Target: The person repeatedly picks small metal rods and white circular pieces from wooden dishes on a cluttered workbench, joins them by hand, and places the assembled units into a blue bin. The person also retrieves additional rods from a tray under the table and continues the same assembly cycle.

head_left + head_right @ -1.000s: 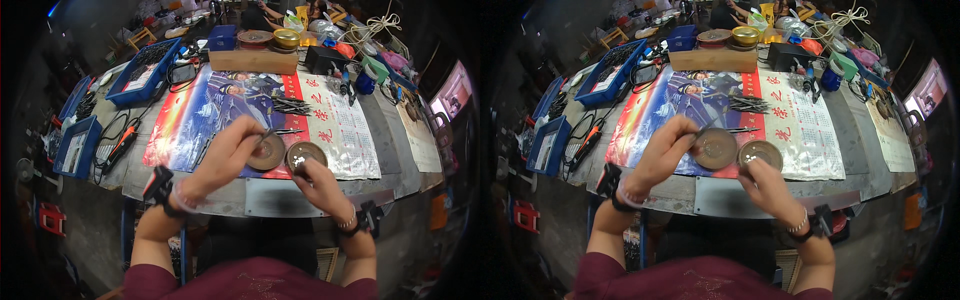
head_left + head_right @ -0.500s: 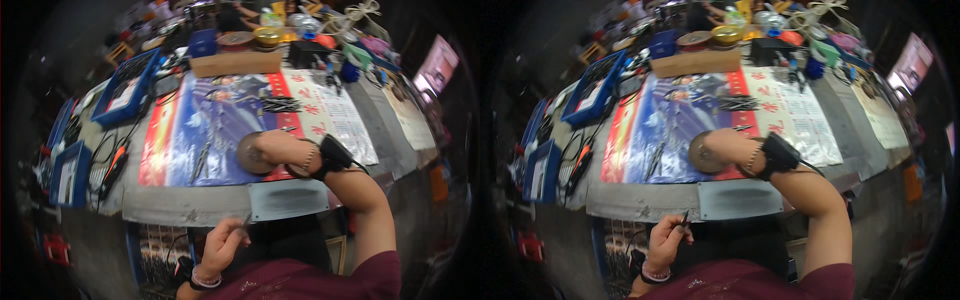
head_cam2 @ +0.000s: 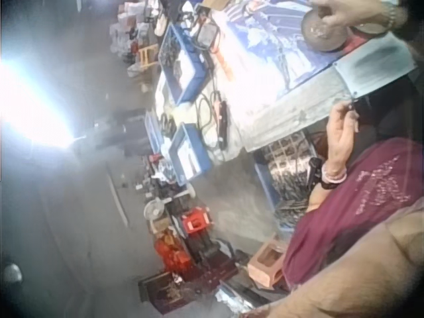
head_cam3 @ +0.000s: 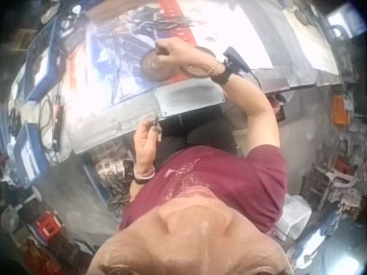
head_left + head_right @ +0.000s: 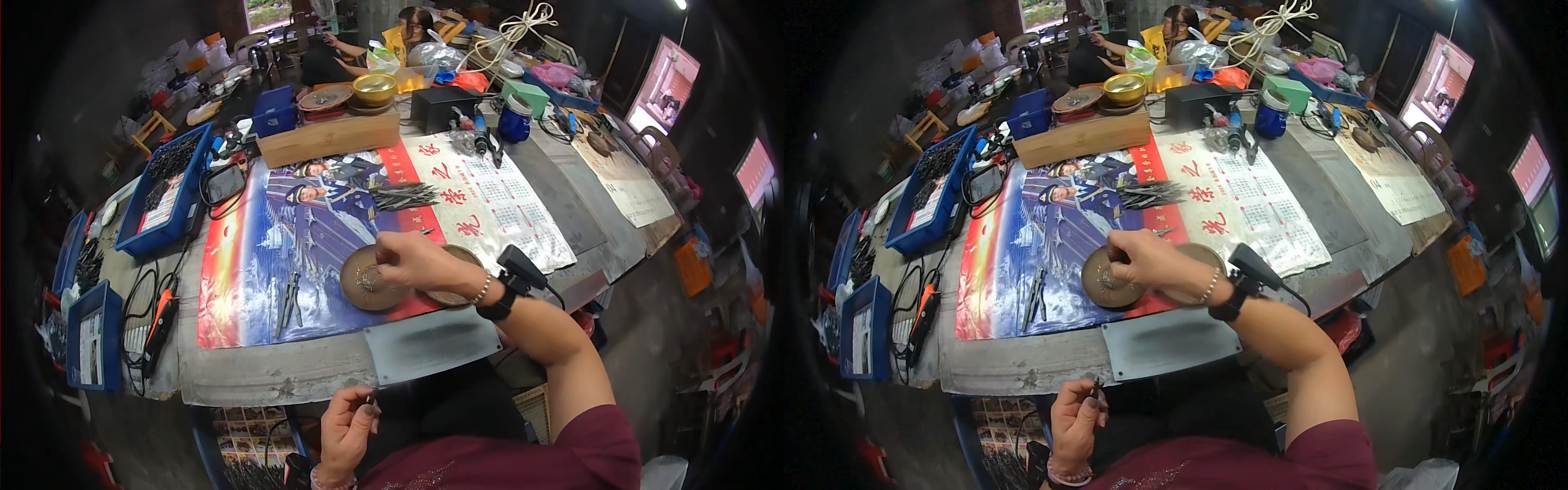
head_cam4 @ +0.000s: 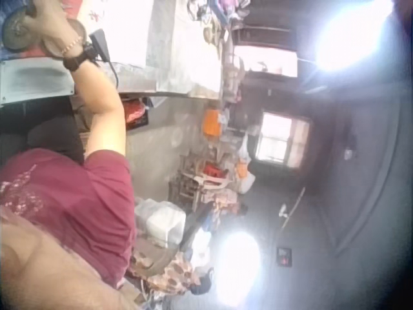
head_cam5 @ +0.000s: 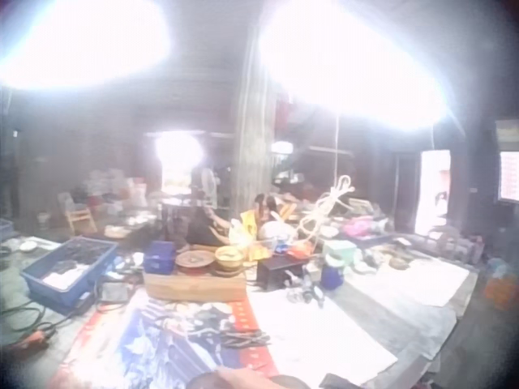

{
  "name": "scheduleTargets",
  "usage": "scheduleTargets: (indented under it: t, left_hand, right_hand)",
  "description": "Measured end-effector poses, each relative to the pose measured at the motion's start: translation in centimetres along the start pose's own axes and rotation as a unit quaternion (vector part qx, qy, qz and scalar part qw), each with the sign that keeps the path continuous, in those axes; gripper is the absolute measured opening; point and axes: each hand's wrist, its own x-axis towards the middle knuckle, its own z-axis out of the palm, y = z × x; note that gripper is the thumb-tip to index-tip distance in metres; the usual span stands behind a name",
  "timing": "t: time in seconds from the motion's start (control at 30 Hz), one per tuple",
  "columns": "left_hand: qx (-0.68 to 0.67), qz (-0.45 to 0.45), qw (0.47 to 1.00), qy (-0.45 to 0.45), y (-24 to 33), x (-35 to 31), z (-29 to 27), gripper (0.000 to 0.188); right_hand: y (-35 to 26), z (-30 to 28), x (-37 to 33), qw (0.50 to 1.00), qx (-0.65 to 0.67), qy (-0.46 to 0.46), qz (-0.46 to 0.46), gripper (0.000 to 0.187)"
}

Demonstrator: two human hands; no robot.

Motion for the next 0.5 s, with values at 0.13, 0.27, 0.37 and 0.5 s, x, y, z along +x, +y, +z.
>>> scheduleTargets:
  t: [0.13, 0.27, 0.37, 0.5]
  left_hand:
    - [0.018, -0.003, 1.000, -0.024, 0.0, 0.5, 0.6, 0.022]
    - [0.046, -0.015, 0.998, -0.032, -0.1, 0.8, 1.5, 0.022]
    - [0.064, -0.016, 0.997, -0.038, 0.0, 1.1, 2.1, 0.022]
    - [0.131, 0.008, 0.990, -0.050, 0.5, 1.5, 2.9, 0.021]
  right_hand:
    - [-1.2, 0.0, -2.1, 0.997, 0.067, 0.024, 0.029, 0.018]
    - [-2.2, -0.4, -3.6, 0.995, 0.101, 0.010, -0.014, 0.020]
    - [-2.8, -0.6, -4.7, 0.985, 0.164, -0.013, 0.041, 0.017]
    - [-3.6, -0.4, -6.1, 0.939, 0.322, -0.040, 0.113, 0.012]
